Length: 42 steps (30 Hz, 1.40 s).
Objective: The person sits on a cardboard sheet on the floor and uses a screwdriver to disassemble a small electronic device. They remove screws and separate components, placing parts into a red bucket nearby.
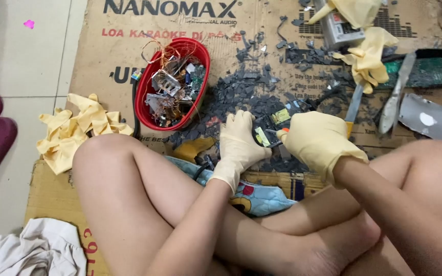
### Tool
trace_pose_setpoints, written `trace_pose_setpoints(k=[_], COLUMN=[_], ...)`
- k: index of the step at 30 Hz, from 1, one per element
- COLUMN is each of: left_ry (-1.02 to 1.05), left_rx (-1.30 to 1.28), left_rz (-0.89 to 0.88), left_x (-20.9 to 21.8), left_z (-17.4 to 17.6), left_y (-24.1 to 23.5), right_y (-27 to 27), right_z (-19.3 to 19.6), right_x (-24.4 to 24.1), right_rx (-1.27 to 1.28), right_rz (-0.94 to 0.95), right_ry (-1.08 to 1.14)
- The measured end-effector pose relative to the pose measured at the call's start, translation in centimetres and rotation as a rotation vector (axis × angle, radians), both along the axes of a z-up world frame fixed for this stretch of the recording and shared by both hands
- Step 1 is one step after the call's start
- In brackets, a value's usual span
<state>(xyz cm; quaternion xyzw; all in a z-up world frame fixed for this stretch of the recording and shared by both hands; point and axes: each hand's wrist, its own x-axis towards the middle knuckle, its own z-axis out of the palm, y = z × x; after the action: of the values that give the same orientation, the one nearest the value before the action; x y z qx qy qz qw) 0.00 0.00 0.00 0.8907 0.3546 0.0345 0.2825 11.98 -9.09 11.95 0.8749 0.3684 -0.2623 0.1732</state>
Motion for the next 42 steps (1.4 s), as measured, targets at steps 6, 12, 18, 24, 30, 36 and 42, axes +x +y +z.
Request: trace_pose_setpoints(k=[6, 12, 18, 24, 30, 36, 42], left_ry=[-0.017, -0.022, -0.027, -0.017, 0.024, -0.023, 0.016], left_rx=[0.001, 0.055, -0.047, -0.117, -0.075, -0.06, -0.03], left_rz=[-0.032, -0.021, -0.013, 0.03, 0.022, 0.031, 0.018], left_x=[-0.2, 0.0, -0.1, -0.1, -0.1, -0.2, 0.0], left_z=[-0.2, -0.9, -0.2, 0.0, 0.6, 0.6, -0.2], left_y=[0.2, 0.0, 0.3, 0.4, 0.2, 0.0, 0.1], right_y=[-2.2, -3.6, -5.4, -6.7, -6.3, -6.9, -3.4], right_z=[-2.5, -5.1, -6.7, -8.9, -8.9, -5.3, -0.7], right_x=[-1.8, -3.4, -5.4, -5.3, -6.1, -4.1, -2.2], right_rx=[0.114, 0.093, 0.207, 0.252, 0.616, 0.251, 0.125], right_rz=[0.068, -0.168, -0.351, -0.431, -0.682, -0.442, -0.197], right_ry=[-0.122, -0.009, 0.084, 0.097, -0.042, 0.052, 0.0])
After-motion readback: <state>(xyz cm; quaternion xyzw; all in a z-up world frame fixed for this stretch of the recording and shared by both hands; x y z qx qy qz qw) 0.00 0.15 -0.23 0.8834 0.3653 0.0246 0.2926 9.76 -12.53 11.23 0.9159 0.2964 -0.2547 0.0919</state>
